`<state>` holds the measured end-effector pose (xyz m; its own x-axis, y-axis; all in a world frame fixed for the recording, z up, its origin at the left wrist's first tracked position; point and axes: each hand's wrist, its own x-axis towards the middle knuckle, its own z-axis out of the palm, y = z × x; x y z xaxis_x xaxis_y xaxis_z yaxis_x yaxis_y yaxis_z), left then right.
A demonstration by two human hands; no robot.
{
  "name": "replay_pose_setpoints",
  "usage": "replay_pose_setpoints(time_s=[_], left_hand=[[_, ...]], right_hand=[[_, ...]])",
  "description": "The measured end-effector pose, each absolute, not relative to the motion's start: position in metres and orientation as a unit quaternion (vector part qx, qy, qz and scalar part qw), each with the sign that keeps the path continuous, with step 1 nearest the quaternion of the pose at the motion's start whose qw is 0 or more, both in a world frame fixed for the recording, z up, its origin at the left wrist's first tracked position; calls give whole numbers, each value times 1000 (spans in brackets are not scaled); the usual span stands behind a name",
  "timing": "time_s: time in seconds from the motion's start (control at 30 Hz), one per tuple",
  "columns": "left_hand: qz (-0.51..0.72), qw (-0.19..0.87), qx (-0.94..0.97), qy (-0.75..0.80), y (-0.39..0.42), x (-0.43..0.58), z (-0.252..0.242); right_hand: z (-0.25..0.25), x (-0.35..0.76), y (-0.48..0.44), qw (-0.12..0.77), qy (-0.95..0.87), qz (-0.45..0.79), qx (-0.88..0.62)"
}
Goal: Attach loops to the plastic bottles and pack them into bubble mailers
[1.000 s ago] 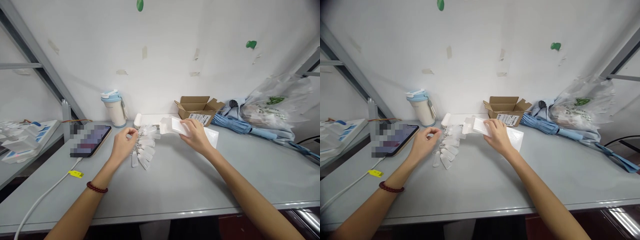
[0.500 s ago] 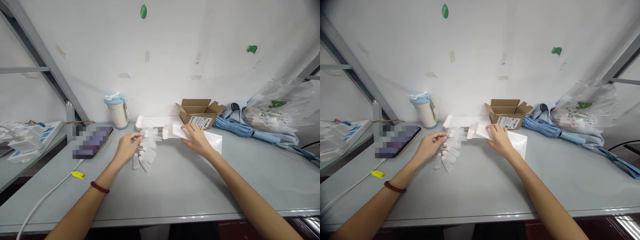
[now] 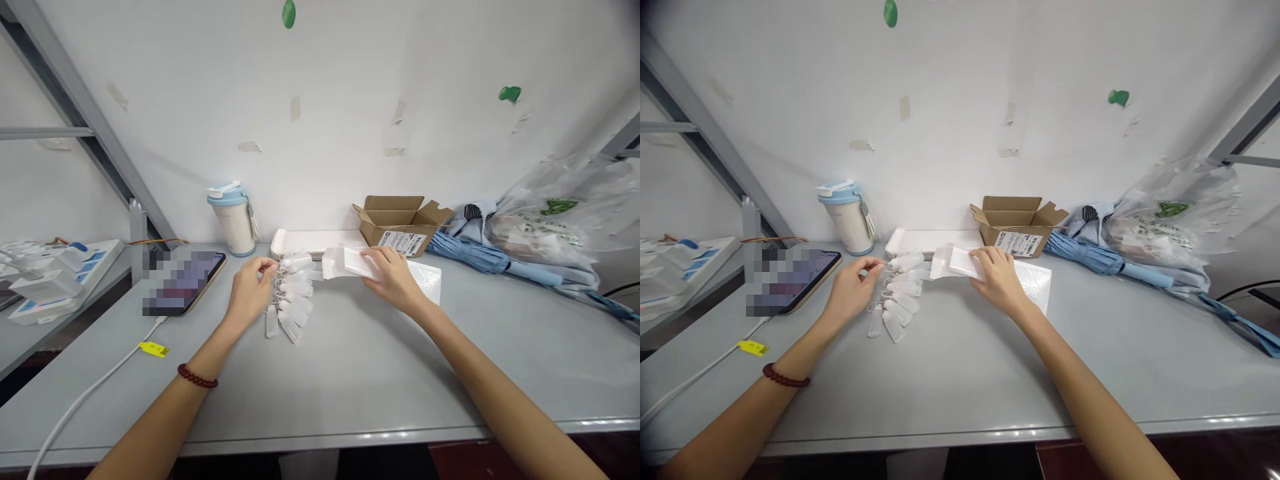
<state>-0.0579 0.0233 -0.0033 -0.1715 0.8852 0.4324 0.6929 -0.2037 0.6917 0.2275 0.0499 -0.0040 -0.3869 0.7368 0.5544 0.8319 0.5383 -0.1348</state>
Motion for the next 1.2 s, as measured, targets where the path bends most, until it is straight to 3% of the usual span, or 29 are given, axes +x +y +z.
replay_pose_setpoints(time_s=[0.23,0.5,0.73,1.07,1.2], left_hand=[[526,59,615,584,14,-55,8],[569,167,592,546,3,-39,7],[649,143,534,522,-10,-30,18],[552,242,603,522,-9,-27,12],[538,329,603,489,-5,-32,16]], right_hand=[[-2,225,46,291,-830,-68,-471],[0,212,36,306,-840,-67,-443],[-2,208,35,306,-840,-71,-443],[3,206,27,326,-849,-65,-410],[2,207,28,327,-855,-71,-397]])
